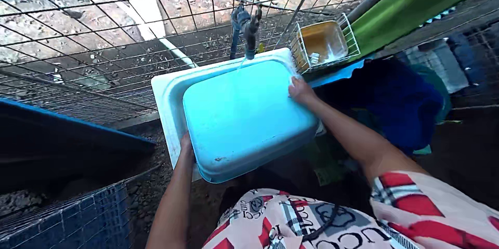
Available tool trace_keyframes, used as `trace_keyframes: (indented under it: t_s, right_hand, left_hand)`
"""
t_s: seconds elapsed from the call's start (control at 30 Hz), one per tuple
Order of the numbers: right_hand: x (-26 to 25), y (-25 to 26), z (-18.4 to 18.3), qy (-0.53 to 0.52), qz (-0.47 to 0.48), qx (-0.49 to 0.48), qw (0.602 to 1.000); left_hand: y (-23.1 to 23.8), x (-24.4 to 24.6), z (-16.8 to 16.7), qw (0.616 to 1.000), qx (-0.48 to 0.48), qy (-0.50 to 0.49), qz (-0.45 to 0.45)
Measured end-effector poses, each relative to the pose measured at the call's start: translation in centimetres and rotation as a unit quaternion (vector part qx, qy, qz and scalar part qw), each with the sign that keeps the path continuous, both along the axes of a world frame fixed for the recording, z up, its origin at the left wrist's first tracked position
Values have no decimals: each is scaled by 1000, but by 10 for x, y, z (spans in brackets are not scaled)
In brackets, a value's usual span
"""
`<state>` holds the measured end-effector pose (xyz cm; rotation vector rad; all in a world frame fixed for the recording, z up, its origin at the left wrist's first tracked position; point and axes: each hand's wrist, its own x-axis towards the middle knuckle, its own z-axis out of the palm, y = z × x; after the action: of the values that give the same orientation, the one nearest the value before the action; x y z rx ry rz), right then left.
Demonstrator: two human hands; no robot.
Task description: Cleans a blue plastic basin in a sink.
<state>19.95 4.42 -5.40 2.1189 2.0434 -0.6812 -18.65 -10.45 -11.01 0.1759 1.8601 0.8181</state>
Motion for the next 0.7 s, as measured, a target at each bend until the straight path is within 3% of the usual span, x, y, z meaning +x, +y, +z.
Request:
trace_keyframes:
  t_s: [0.1, 0.17, 0.3, 0.37, 0.47, 0.6, 0.63, 0.7]
  right_hand:
    - [-59, 96, -31, -17, -2, 4, 1000]
    - [-126, 111, -45, -23, 66, -5, 998]
    - [-259, 17, -59, 111, 280, 19, 953]
    - [-272, -46, -41, 164, 360, 8, 918]
    - [-185, -98, -7, 179, 398, 8, 900]
    - [21, -92, 12, 110, 263, 109, 952]
    - [41, -100, 15, 97, 227, 135, 960]
    - [14, -138, 10, 77, 215, 186, 956]
  left_hand:
    - [4, -1, -2, 1000, 5, 9, -14]
    - [-1, -6, -28, 999, 8, 19, -36]
    - [-4, -13, -56, 999, 22, 3, -41]
    - [-4, -13, -66, 999, 40, -11, -23]
    - [-4, -13, -72, 998, 47, -31, -8]
    - [0, -14, -89, 995, 71, -68, 9]
    - [0, -13, -91, 994, 74, -78, 16]
    - [-1, -13, -92, 993, 79, -89, 24]
